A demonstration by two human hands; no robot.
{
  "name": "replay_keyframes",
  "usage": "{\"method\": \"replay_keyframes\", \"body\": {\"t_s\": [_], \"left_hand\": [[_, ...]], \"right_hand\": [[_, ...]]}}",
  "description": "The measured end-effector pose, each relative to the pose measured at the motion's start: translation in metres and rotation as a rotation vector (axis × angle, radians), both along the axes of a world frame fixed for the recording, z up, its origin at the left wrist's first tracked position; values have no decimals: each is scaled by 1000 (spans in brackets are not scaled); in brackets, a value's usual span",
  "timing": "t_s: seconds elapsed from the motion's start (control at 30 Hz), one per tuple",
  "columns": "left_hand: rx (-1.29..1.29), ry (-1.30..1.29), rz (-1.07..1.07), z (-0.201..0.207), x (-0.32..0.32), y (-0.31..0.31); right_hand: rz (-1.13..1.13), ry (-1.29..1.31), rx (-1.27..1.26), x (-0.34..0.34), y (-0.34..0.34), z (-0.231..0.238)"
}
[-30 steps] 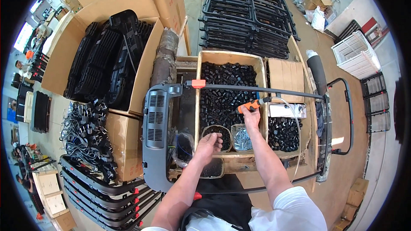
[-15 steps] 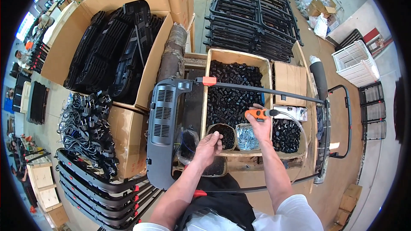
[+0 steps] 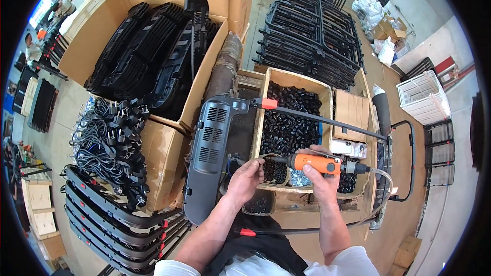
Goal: Assembling treadmill components using an electric screwdriver in a factory setting.
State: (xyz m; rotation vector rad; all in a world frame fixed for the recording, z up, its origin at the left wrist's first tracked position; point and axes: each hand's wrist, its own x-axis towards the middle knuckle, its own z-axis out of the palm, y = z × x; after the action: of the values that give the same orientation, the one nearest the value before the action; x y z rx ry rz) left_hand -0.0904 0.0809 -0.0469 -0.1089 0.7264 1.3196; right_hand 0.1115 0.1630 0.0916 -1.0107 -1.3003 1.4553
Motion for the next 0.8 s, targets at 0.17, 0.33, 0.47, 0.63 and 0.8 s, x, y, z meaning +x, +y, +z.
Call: {"method": "replay_keyframes", "body": {"t_s": [0.17,0.33,0.47,0.63,0.8], "left_hand": [[-130,-124,117,14,-20,-5],[-95,-241,246,15,-35,-6],[-104,-204,267,23,-49,-5],[-79,-182,283,21,-63,-2],[-50,-253,340,24,-67,6]], "right_hand": [[68,-43,23,-29,-10,1],[144,-35,15,-64,-16,0],[150,-68,37,-81,-15,-5],[150,-106,55,-100,-13,-3],[92,-91,27,-116,-12,-1]]}}
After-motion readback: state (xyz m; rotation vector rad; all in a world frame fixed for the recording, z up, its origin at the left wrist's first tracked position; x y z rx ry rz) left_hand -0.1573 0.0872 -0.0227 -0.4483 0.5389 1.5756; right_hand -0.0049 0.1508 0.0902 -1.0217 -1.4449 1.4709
